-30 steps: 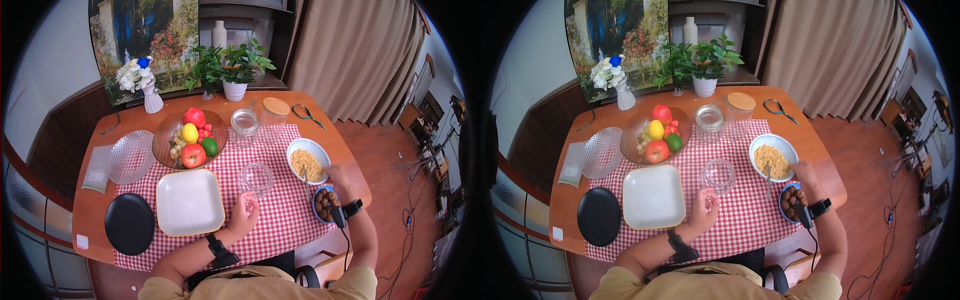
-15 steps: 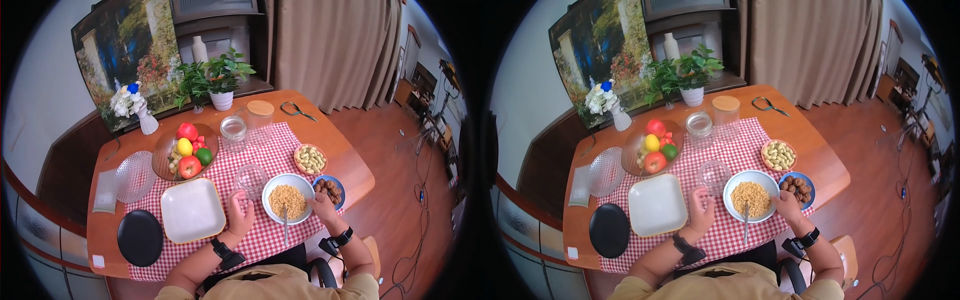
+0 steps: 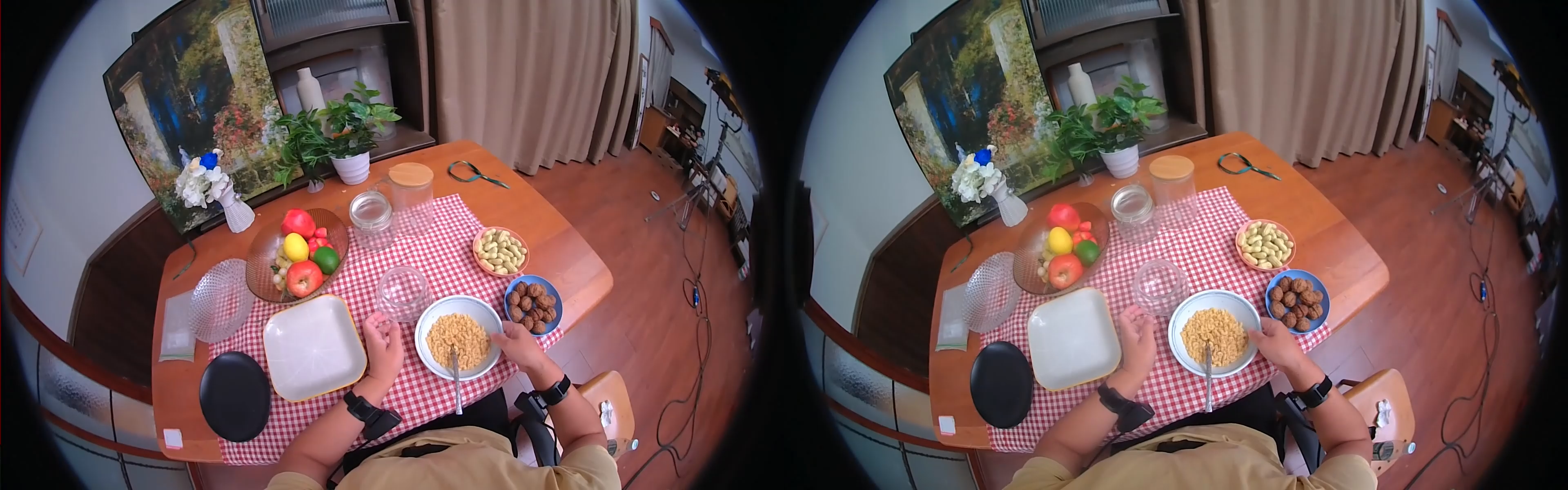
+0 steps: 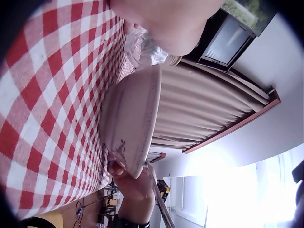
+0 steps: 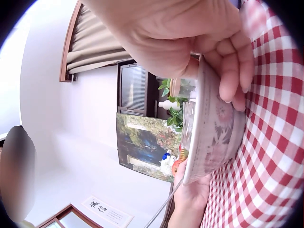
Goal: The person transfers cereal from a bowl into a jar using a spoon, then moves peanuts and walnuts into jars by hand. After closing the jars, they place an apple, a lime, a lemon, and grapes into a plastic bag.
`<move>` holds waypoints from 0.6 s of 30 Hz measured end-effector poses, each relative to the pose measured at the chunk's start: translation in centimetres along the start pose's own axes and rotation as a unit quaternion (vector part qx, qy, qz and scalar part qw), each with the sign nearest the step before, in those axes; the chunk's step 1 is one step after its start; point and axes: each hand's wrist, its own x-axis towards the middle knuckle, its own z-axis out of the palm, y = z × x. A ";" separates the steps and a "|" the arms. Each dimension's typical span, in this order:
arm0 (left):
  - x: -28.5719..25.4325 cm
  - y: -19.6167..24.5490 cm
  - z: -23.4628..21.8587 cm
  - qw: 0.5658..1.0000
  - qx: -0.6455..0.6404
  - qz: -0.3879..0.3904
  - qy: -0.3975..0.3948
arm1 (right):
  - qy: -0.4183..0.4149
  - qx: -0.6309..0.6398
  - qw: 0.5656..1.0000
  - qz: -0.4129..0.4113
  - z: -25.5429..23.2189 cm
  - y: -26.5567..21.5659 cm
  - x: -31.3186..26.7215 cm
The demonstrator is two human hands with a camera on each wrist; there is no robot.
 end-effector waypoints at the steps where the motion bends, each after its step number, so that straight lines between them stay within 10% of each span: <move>1: 0.0 0.2 0.0 1.000 -0.002 -0.009 -0.015 | -0.004 0.007 1.000 0.000 0.1 -0.1 -0.2; 8: 0.9 0.3 -0.3 0.965 -0.113 -0.092 -0.220 | -0.024 -0.009 1.000 0.013 0.7 -1.6 -1.2; 18: -0.5 0.5 -1.0 0.918 -0.241 -0.227 -0.218 | -0.098 -0.152 0.983 -0.044 1.3 -0.9 2.1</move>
